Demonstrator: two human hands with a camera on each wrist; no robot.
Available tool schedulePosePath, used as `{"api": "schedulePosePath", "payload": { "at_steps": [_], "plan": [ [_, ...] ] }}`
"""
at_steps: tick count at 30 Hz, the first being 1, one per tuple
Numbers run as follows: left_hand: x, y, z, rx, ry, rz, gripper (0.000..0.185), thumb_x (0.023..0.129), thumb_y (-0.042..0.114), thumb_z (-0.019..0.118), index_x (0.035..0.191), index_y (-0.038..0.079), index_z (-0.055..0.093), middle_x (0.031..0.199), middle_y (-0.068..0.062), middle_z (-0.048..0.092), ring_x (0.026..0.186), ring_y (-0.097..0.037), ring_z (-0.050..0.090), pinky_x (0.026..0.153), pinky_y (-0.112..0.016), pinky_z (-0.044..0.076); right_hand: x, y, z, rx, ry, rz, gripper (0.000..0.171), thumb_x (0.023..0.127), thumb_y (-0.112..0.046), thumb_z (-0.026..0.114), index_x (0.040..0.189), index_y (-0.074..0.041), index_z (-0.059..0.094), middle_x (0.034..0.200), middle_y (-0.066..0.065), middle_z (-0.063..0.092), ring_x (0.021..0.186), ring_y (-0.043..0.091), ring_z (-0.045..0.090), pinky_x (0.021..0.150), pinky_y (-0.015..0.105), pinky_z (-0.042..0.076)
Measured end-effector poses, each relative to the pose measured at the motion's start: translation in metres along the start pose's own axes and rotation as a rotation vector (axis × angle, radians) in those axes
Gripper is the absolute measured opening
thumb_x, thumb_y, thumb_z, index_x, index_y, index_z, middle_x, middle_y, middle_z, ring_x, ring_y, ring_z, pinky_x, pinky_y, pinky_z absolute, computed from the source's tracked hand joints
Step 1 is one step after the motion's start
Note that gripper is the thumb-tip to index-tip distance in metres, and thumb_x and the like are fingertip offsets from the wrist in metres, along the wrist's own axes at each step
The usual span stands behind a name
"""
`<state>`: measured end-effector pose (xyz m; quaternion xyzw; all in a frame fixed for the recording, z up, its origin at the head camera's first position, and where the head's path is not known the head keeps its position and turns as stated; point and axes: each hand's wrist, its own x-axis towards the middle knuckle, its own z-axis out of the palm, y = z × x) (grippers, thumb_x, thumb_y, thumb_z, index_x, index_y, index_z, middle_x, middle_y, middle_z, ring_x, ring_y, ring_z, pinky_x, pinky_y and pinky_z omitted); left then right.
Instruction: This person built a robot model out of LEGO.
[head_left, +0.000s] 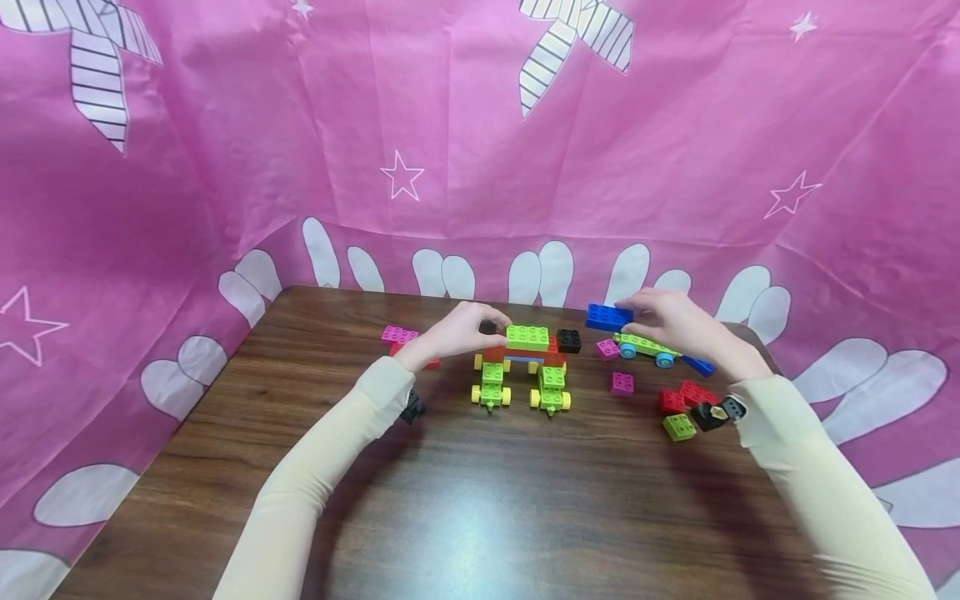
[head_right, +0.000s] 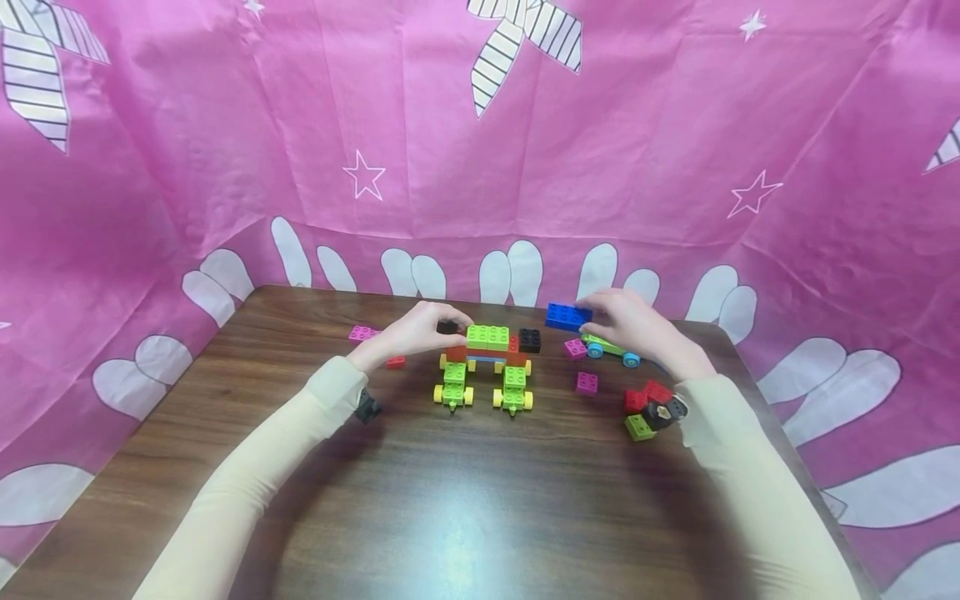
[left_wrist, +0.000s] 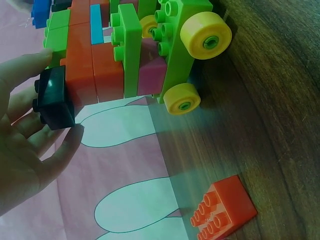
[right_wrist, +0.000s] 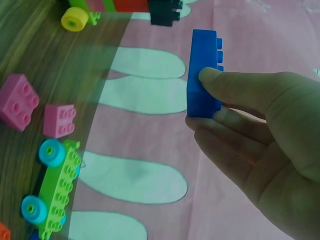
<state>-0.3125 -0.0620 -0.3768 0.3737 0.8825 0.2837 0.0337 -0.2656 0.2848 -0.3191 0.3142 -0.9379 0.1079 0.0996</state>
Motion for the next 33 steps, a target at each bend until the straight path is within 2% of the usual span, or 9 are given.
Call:
{"api": "schedulePosePath", "payload": {
  "at_steps": [8, 16, 23, 33],
  "plan": [
    [-0.001, 0.002, -0.001, 0.008, -0.002, -0.003, 0.033, 0.092, 0.025, 0.071, 0.121, 0.010, 0.070, 0.118, -0.005, 0.073, 0.109, -0.017, 0.067, 0.099, -0.034, 0.053, 0.011, -0.014, -0.001, 0.013, -0.029, -0.013, 0.037, 0.086, -0.011, 0.075, 0.120, 0.002, 0.068, 0.111, 0.018, 0.072, 0.099, 0.032, 0.068, 0.086, 0.050, 0.057],
    [-0.001, 0.001, 0.000, -0.001, 0.006, -0.013, 0.033, 0.093, 0.025, 0.070, 0.121, 0.010, 0.070, 0.118, -0.004, 0.073, 0.105, -0.016, 0.067, 0.096, -0.034, 0.054, 0.021, -0.024, 0.003, 0.013, -0.035, -0.024, 0.038, 0.085, -0.012, 0.077, 0.119, 0.001, 0.069, 0.109, 0.017, 0.072, 0.096, 0.030, 0.068, 0.083, 0.048, 0.058],
    [-0.002, 0.002, 0.000, -0.009, 0.014, -0.012, 0.032, 0.092, 0.025, 0.070, 0.121, 0.010, 0.070, 0.118, -0.004, 0.073, 0.107, -0.016, 0.068, 0.097, -0.034, 0.054, 0.029, -0.032, 0.009, 0.072, -0.038, -0.049, 0.036, 0.085, -0.010, 0.076, 0.119, 0.002, 0.069, 0.109, 0.017, 0.072, 0.094, 0.028, 0.068, 0.080, 0.043, 0.059],
    [-0.003, 0.003, 0.000, -0.014, 0.025, -0.006, 0.032, 0.092, 0.024, 0.071, 0.120, 0.009, 0.070, 0.117, -0.006, 0.074, 0.109, -0.018, 0.068, 0.099, -0.034, 0.054, 0.040, -0.043, 0.019, 0.102, -0.043, -0.083, 0.037, 0.086, -0.012, 0.076, 0.120, 0.000, 0.069, 0.110, 0.015, 0.072, 0.102, 0.028, 0.068, 0.090, 0.046, 0.057]
  ]
}}
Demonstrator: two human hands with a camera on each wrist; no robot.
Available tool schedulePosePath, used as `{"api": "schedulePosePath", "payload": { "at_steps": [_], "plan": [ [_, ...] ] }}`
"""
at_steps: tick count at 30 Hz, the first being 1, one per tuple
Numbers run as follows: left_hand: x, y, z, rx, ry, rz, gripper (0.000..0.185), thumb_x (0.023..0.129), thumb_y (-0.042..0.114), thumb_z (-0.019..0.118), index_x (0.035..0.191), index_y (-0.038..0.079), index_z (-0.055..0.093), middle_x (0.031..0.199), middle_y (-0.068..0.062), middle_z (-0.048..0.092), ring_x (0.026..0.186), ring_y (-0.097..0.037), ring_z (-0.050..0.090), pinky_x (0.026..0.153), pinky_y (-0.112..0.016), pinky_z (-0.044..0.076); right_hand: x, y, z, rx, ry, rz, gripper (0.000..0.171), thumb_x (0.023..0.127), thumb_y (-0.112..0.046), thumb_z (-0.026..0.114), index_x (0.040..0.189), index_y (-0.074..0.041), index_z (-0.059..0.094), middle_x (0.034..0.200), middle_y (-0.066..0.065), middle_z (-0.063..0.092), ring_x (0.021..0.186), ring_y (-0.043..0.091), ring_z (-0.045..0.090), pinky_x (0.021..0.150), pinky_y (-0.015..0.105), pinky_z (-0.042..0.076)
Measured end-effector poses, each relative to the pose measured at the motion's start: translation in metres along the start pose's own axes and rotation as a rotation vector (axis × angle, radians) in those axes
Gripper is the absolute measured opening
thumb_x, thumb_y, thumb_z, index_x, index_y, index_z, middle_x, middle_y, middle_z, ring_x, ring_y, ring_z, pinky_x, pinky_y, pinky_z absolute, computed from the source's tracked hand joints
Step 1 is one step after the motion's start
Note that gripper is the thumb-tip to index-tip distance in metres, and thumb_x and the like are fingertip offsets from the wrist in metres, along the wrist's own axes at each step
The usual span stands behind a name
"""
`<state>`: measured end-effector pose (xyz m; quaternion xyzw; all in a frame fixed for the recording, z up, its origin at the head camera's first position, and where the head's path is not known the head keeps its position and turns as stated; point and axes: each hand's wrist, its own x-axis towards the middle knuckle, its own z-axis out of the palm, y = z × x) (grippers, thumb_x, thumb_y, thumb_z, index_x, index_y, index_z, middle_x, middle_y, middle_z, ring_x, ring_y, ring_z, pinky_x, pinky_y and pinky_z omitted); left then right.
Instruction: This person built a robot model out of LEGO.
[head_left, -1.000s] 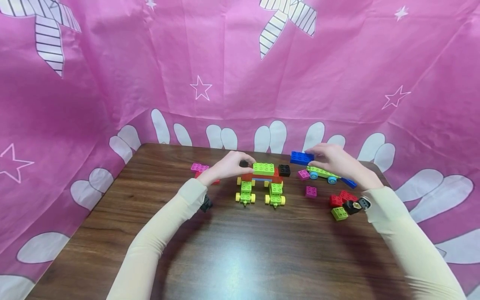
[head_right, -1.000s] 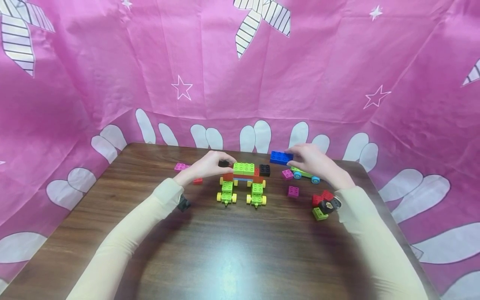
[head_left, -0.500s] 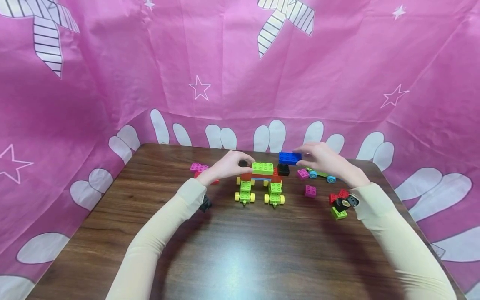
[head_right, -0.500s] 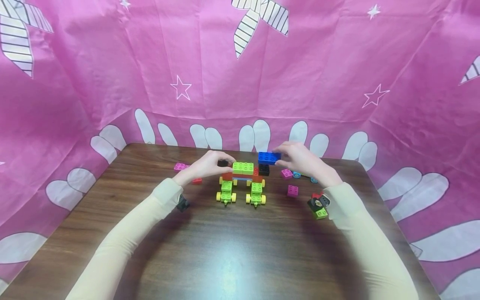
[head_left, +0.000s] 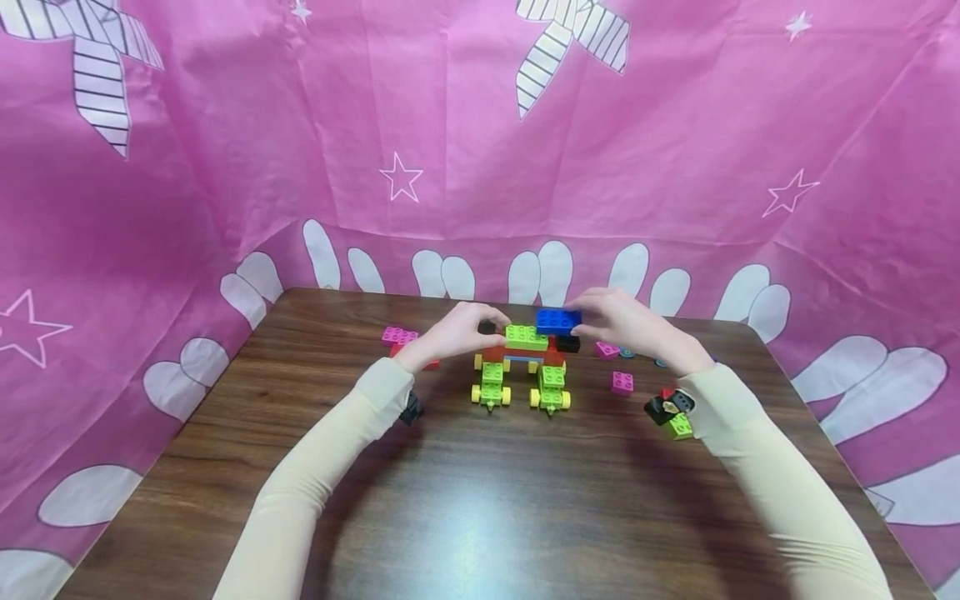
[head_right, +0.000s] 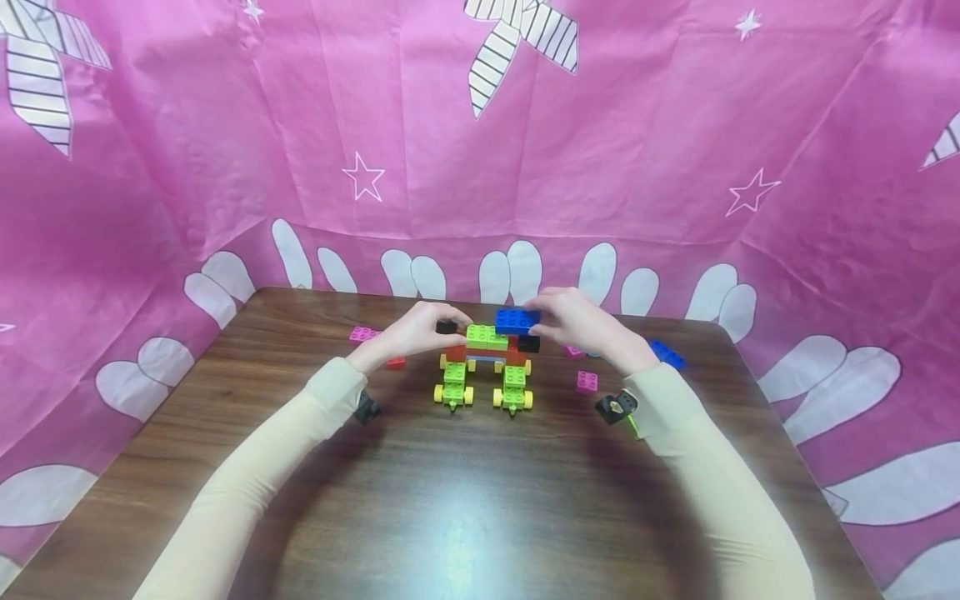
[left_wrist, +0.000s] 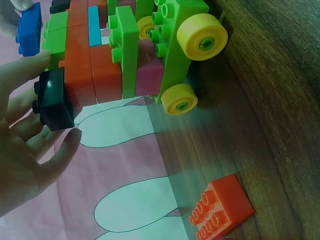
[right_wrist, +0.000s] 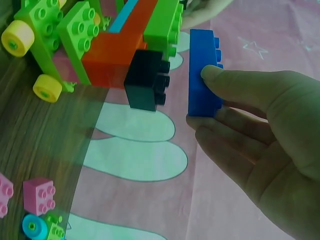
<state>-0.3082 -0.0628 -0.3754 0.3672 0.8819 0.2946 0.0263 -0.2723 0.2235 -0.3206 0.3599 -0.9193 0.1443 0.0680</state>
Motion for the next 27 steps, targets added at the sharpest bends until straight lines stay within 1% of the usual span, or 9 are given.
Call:
{"api": "schedulePosePath", "payload": {
  "at_steps": [7, 13, 21, 27],
  "plan": [
    [-0.002, -0.001, -0.002, -0.029, 0.016, -0.005, 0.034, 0.091, 0.025, 0.072, 0.120, 0.008, 0.070, 0.118, -0.006, 0.073, 0.111, -0.018, 0.068, 0.099, -0.035, 0.054, 0.008, -0.005, 0.008, 0.016, -0.007, -0.015, 0.039, 0.086, -0.015, 0.076, 0.123, -0.003, 0.068, 0.107, 0.013, 0.072, 0.097, 0.026, 0.068, 0.086, 0.044, 0.059],
    [-0.004, 0.001, -0.006, -0.055, 0.026, -0.016, 0.036, 0.090, 0.026, 0.073, 0.120, 0.007, 0.070, 0.118, -0.006, 0.073, 0.111, -0.018, 0.068, 0.099, -0.035, 0.054, 0.013, -0.007, 0.014, 0.036, 0.000, -0.038, 0.038, 0.087, -0.014, 0.075, 0.122, -0.001, 0.068, 0.113, 0.014, 0.073, 0.102, 0.026, 0.068, 0.090, 0.044, 0.058],
    [-0.006, 0.002, -0.010, -0.040, 0.036, -0.017, 0.036, 0.089, 0.026, 0.074, 0.120, 0.008, 0.070, 0.118, -0.006, 0.073, 0.111, -0.018, 0.068, 0.098, -0.035, 0.055, 0.019, -0.009, 0.019, 0.078, 0.008, -0.052, 0.038, 0.087, -0.016, 0.076, 0.121, -0.001, 0.069, 0.117, 0.015, 0.072, 0.105, 0.027, 0.069, 0.091, 0.043, 0.058],
    [-0.006, 0.001, -0.011, -0.046, 0.032, -0.016, 0.036, 0.089, 0.025, 0.074, 0.120, 0.008, 0.070, 0.119, -0.009, 0.073, 0.109, -0.019, 0.068, 0.094, -0.035, 0.056, 0.021, -0.009, 0.024, 0.070, 0.013, -0.054, 0.035, 0.087, -0.014, 0.076, 0.119, 0.000, 0.069, 0.115, 0.015, 0.072, 0.102, 0.027, 0.068, 0.088, 0.043, 0.059]
  ]
}}
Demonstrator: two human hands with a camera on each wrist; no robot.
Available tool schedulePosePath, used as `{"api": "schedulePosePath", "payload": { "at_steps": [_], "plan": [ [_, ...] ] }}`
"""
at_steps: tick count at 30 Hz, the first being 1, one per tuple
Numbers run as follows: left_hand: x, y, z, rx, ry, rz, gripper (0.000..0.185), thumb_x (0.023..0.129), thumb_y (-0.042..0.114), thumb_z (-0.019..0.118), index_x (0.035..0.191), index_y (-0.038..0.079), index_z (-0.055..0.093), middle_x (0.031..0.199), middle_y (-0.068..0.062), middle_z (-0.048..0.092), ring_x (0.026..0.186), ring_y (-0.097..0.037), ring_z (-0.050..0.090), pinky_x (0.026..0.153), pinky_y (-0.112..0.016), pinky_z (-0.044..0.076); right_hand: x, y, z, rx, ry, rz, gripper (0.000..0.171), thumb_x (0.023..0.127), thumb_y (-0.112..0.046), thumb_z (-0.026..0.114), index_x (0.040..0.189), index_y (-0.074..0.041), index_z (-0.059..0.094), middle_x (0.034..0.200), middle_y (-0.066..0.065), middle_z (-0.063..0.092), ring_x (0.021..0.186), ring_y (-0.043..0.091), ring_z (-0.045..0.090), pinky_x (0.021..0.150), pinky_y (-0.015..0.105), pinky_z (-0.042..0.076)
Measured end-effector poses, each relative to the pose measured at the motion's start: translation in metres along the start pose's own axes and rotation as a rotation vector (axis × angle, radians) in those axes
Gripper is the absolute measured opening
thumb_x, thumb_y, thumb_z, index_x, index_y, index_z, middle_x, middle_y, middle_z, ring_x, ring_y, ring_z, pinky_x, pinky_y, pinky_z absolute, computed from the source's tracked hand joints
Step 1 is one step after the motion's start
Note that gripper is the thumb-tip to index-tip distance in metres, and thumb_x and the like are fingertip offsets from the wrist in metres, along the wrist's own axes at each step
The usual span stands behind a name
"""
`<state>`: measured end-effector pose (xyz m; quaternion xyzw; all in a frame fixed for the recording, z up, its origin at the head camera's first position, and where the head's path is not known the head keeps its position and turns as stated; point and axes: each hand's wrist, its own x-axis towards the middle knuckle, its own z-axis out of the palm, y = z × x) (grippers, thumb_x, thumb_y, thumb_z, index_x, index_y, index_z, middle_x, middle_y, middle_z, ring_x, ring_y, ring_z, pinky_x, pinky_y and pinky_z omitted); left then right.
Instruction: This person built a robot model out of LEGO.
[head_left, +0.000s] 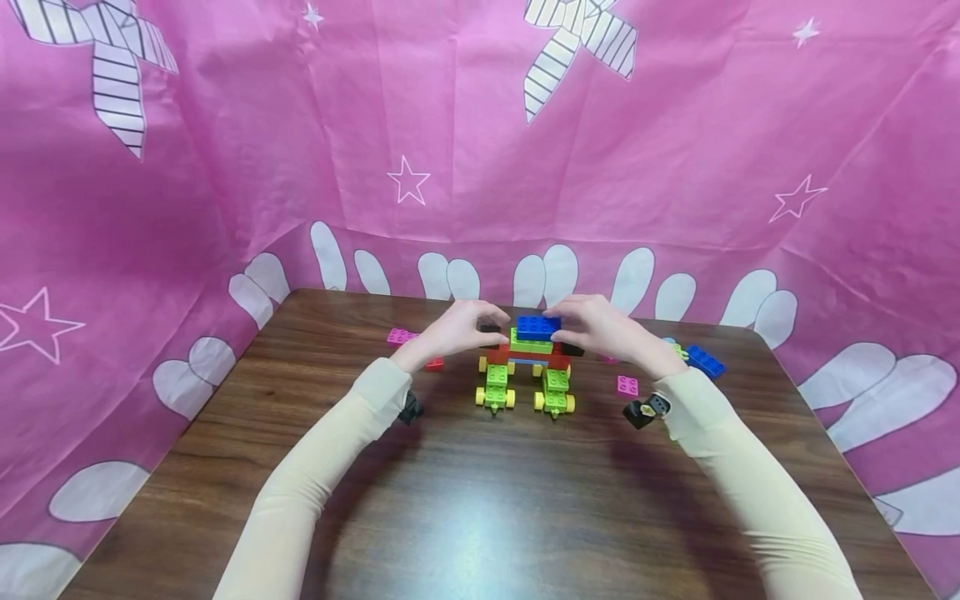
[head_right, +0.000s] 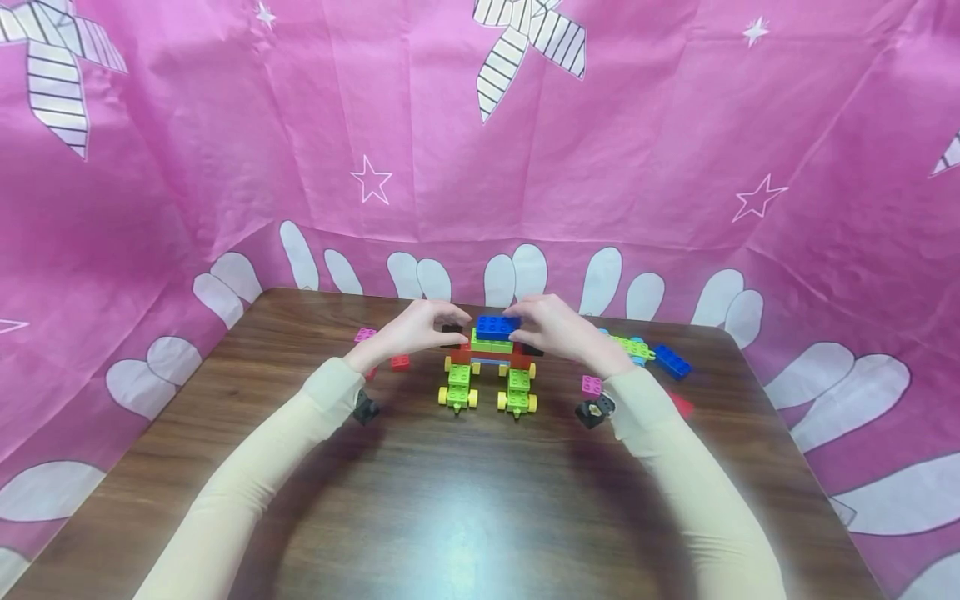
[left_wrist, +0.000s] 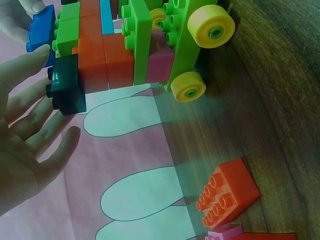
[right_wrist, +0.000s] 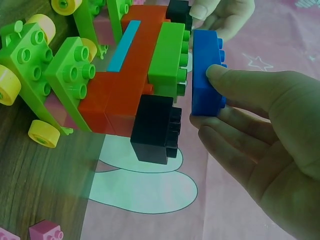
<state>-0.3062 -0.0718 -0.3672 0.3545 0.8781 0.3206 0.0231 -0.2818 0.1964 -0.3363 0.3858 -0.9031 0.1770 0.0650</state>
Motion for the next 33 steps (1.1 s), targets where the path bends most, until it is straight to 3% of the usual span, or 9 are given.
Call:
{"api": "schedulePosePath", "payload": {
  "at_steps": [6, 16, 33],
  "plan": [
    [-0.0017, -0.0015, 0.0001, 0.010, -0.009, 0.006, 0.035, 0.090, 0.022, 0.073, 0.121, 0.007, 0.070, 0.119, -0.011, 0.073, 0.105, -0.021, 0.068, 0.087, -0.035, 0.058, 0.0005, -0.0002, 0.0024, -0.004, -0.009, 0.008, 0.035, 0.087, -0.014, 0.076, 0.119, -0.001, 0.069, 0.113, 0.015, 0.072, 0.098, 0.025, 0.068, 0.083, 0.041, 0.059],
    [-0.0015, -0.0044, 0.0005, 0.035, -0.014, 0.008, 0.037, 0.090, 0.025, 0.072, 0.122, 0.006, 0.069, 0.121, -0.011, 0.072, 0.110, -0.021, 0.068, 0.092, -0.035, 0.058, 0.0031, -0.0014, 0.0043, -0.002, -0.019, -0.003, 0.034, 0.088, -0.017, 0.074, 0.119, -0.001, 0.070, 0.111, 0.013, 0.073, 0.092, 0.020, 0.067, 0.081, 0.037, 0.060],
    [-0.0028, -0.0041, -0.0021, 0.052, -0.022, -0.002, 0.036, 0.091, 0.026, 0.072, 0.121, 0.007, 0.070, 0.120, -0.010, 0.073, 0.103, -0.020, 0.068, 0.091, -0.032, 0.057, 0.0080, -0.0015, 0.0075, -0.020, -0.022, -0.013, 0.034, 0.086, -0.014, 0.076, 0.117, -0.001, 0.071, 0.109, 0.015, 0.073, 0.088, 0.021, 0.068, 0.080, 0.038, 0.061]
  ]
}}
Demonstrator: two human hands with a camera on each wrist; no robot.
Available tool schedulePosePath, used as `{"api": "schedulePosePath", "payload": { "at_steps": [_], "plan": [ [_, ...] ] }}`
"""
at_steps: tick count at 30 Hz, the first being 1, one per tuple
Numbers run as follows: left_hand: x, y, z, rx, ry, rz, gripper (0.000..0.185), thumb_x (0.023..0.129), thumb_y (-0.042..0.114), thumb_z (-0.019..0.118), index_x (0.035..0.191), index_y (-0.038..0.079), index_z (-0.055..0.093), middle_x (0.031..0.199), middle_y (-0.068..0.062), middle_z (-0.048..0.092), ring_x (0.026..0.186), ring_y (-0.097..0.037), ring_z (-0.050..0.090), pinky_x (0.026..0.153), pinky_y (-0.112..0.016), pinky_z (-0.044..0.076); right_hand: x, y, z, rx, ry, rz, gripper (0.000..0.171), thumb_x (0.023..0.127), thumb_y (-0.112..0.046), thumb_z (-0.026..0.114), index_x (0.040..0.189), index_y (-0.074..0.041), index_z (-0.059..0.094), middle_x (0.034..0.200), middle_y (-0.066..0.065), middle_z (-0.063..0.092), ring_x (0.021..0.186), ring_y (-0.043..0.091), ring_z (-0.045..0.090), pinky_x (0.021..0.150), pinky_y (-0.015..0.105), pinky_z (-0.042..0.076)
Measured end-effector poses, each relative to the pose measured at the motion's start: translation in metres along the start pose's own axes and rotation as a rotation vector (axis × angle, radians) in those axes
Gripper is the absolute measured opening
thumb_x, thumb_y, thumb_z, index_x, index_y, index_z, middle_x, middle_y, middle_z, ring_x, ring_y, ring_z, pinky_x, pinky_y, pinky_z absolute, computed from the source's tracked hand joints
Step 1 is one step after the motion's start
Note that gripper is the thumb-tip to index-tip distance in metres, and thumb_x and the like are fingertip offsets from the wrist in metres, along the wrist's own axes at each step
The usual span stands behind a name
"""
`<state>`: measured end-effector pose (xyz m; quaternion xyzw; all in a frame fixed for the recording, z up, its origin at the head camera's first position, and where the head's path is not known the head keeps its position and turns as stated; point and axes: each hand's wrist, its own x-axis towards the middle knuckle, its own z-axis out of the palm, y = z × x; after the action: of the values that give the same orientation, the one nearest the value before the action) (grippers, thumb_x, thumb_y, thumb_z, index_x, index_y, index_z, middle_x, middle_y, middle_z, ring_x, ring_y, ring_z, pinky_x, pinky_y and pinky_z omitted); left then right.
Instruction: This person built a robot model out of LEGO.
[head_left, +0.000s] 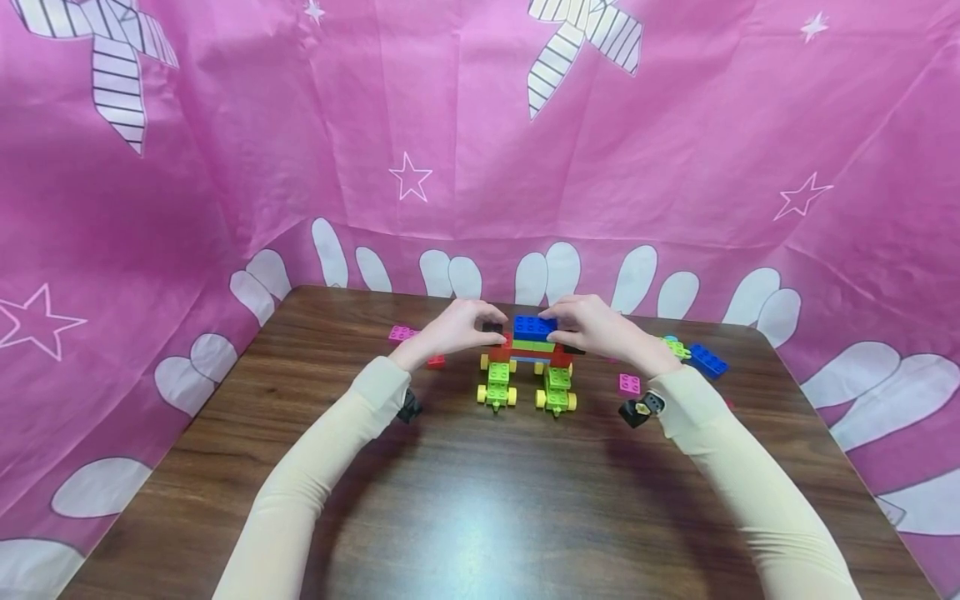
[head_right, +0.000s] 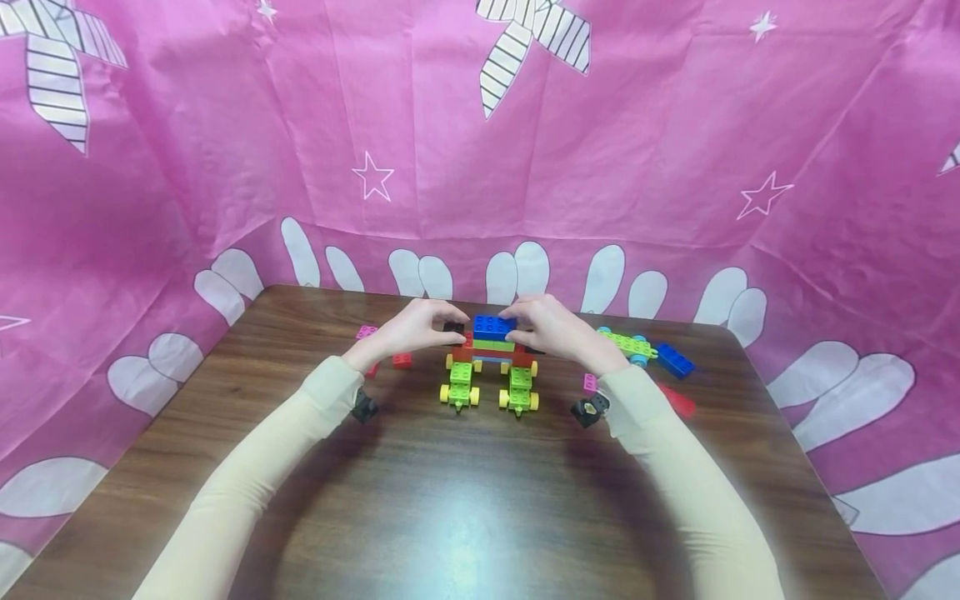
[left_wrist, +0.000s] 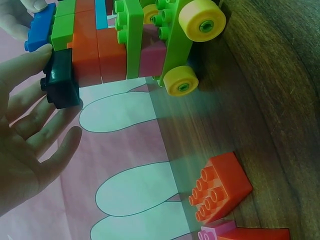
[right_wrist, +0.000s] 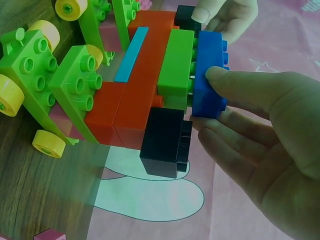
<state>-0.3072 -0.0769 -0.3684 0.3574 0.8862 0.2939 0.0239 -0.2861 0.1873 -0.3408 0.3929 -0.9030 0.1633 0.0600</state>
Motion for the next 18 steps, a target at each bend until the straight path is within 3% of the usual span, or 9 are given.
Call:
{"api": "schedulePosePath", "payload": {
  "at_steps": [18],
  "plan": [
    [0.0045, 0.0091, -0.0043, -0.066, 0.010, -0.019, 0.039, 0.091, 0.030, 0.072, 0.123, 0.007, 0.069, 0.120, -0.007, 0.072, 0.112, -0.019, 0.067, 0.100, -0.034, 0.054, 0.0013, -0.0042, 0.0004, 0.009, 0.008, 0.037, 0.031, 0.086, -0.013, 0.077, 0.114, 0.000, 0.072, 0.102, 0.013, 0.072, 0.080, 0.019, 0.062, 0.075, 0.035, 0.059]
  ]
}}
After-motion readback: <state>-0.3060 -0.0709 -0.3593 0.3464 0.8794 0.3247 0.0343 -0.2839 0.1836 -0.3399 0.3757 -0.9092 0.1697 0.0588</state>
